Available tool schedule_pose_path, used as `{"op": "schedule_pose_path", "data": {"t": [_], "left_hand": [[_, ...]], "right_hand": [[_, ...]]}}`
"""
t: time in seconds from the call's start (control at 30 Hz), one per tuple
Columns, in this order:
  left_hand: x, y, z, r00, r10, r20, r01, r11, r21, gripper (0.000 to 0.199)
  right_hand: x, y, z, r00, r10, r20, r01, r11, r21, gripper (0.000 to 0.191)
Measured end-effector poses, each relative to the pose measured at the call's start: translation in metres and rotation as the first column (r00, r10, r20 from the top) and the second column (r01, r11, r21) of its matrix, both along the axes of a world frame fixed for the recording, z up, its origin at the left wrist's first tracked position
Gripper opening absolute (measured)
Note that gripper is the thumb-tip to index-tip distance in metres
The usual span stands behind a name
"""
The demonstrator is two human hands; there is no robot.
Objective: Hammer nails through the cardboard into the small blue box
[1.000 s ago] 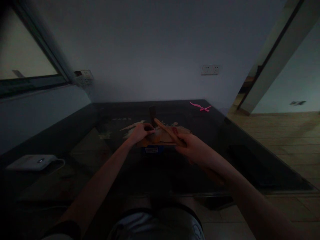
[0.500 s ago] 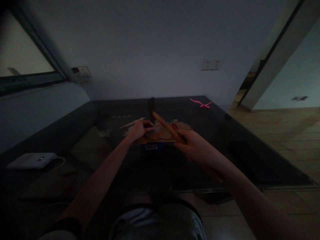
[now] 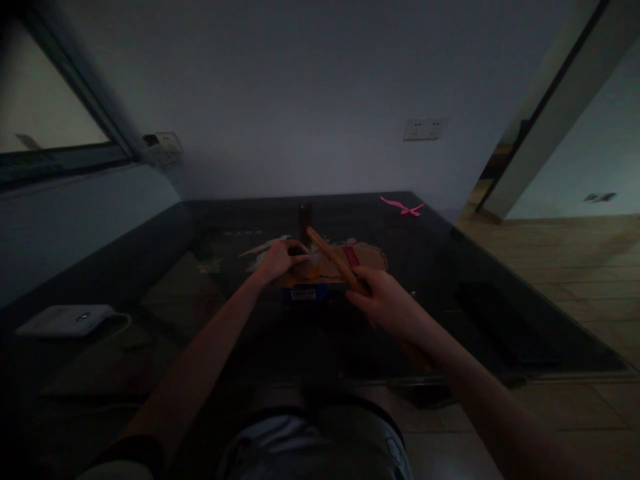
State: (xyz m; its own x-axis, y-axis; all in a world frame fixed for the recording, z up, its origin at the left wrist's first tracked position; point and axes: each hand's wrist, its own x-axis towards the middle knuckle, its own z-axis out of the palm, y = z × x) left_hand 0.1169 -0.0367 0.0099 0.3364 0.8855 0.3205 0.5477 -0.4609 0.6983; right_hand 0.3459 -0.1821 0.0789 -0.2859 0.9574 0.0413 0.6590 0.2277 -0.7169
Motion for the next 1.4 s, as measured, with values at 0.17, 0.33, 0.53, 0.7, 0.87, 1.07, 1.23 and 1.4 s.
{"op": "schedule_pose_path", "data": {"t": [0.17, 0.33, 0.53, 0.7, 0.87, 1.07, 1.23, 1.4], "left_hand": [[0.001, -0.002, 0.003, 1.000, 0.000, -0.024, 0.000, 1.000, -0.015, 0.011], [0.001, -0.003, 0.003, 1.000, 0.003, 0.004, -0.003, 1.000, 0.028, 0.008], [0.000, -0.001, -0.002, 0.999, 0.025, 0.042, -0.025, 1.000, -0.010, 0.016], [-0.001, 0.000, -0.004, 0.998, 0.055, 0.020, -0.055, 0.998, 0.006, 0.012], [0.000, 0.000, -0.002, 0.998, 0.053, 0.013, -0.053, 0.999, 0.008, 0.010], [0.000, -0.001, -0.002, 0.998, 0.063, 0.007, -0.063, 0.998, 0.022, 0.009], [0.001, 0.001, -0.004, 0.996, 0.060, 0.070, -0.062, 0.998, 0.024, 0.019], [0.001, 0.002, -0.007, 0.994, 0.064, 0.089, -0.065, 0.998, 0.000, 0.027]], "right_hand": [[-0.002, 0.001, -0.015, 0.999, -0.024, 0.031, 0.023, 1.000, 0.019, 0.026], [-0.003, -0.005, -0.007, 0.999, -0.040, -0.028, 0.040, 0.999, 0.019, 0.025], [-0.008, -0.002, -0.015, 0.999, -0.021, 0.049, 0.019, 0.999, 0.031, 0.018], [-0.009, -0.005, -0.014, 1.000, -0.011, 0.007, 0.011, 0.997, 0.076, 0.023], [-0.009, -0.005, -0.017, 0.999, -0.031, -0.019, 0.032, 0.999, 0.039, 0.021], [-0.008, -0.005, -0.019, 0.999, -0.028, -0.022, 0.029, 0.998, 0.051, 0.017], [-0.012, -0.003, -0.017, 0.999, -0.022, 0.026, 0.021, 0.998, 0.057, 0.015], [-0.012, 0.000, -0.015, 0.999, -0.007, 0.037, 0.006, 1.000, 0.006, 0.017]]}}
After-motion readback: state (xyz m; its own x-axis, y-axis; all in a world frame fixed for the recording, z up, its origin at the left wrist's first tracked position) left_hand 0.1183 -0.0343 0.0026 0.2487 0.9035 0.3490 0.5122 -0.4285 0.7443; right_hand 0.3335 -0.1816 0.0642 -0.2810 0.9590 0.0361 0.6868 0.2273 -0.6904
